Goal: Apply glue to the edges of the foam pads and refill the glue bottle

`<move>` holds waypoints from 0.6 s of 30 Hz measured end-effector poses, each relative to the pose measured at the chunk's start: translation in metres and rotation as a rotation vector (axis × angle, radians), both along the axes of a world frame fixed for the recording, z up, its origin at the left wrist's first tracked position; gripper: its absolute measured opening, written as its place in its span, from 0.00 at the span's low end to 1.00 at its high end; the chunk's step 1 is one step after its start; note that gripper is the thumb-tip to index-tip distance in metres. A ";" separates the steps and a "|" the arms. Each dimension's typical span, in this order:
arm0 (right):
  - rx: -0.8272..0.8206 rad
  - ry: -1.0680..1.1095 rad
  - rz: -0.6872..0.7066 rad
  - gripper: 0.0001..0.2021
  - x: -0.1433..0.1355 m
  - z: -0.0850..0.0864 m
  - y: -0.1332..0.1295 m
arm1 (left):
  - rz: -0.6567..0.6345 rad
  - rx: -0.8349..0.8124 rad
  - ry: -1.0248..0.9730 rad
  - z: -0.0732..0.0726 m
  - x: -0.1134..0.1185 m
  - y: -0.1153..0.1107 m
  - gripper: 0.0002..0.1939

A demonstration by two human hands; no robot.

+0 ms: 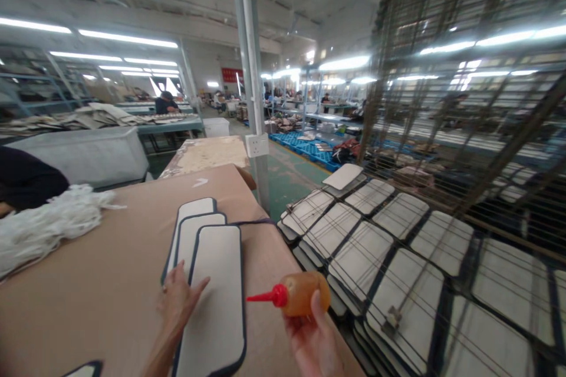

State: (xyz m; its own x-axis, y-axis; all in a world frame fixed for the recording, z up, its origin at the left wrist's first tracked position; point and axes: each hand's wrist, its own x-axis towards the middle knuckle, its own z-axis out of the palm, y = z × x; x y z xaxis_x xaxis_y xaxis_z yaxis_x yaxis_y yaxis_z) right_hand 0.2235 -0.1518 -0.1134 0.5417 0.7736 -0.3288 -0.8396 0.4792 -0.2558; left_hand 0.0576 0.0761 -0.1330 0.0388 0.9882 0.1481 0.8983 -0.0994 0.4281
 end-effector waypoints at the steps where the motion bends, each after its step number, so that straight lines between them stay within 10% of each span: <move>1: 0.001 -0.011 0.010 0.18 0.001 0.000 -0.002 | 0.017 0.024 -0.010 -0.007 -0.005 -0.013 0.32; 8: -0.068 -0.060 0.021 0.21 0.005 -0.003 -0.006 | -0.009 0.119 -0.116 -0.059 -0.038 -0.071 0.36; 18: -0.035 -0.101 0.133 0.18 -0.006 0.009 -0.006 | 0.000 0.010 -0.344 -0.070 -0.043 -0.090 0.39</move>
